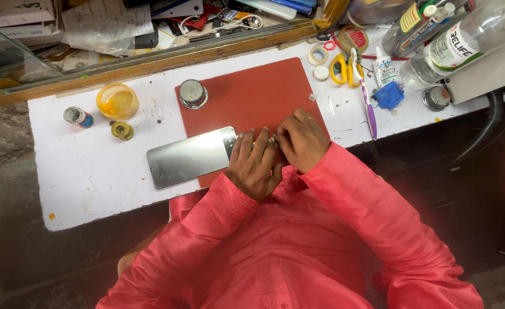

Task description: The person works on a small flex cable component taped to the back of a phone panel on a red mat. They hold the component, apply a heated tool to its contacts, brush the area with a toothbrush, peel off tape pieces, and finally press the component against the phone panel.

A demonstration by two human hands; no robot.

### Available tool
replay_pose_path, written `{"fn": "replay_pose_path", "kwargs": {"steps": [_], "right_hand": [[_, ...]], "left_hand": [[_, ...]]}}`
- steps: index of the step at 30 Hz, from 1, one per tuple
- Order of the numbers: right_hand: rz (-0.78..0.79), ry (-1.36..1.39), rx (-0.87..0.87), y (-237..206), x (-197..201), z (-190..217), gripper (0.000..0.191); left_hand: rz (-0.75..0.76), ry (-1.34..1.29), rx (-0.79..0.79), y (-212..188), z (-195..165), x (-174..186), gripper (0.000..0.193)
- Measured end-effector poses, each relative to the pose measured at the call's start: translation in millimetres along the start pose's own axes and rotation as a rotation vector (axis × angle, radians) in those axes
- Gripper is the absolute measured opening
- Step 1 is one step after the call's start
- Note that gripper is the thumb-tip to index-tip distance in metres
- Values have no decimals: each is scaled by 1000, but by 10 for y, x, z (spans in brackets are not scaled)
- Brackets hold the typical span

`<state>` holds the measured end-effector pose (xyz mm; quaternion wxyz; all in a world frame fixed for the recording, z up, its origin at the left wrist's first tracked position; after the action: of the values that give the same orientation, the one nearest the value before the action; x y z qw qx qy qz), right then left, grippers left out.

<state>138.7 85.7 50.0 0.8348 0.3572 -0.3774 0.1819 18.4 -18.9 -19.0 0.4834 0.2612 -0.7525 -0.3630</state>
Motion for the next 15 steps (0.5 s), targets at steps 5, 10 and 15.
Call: {"fn": "replay_pose_path", "kwargs": {"steps": [5, 10, 15], "right_hand": [[55, 297, -245, -49, 79, -80, 7], [-26, 179, -156, -19, 38, -50, 15], [-24, 17, -140, -2, -53, 20, 13]], "left_hand": [[5, -3, 9, 6, -1, -4, 46], [12, -1, 12, 8, -5, 4, 45], [-11, 11, 8, 15, -3, 1, 44]]}}
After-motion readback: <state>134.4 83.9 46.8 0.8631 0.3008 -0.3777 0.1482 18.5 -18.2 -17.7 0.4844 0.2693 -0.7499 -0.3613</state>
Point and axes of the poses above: each hand's wrist, its own y-axis towards the middle knuckle, its own x-axis out of the back of the hand, z = x × y, the point moved 1 cm from there along y, towards the middle knuckle, and after that the axes turned 11 degrees about -z, right-handed, at the moved point
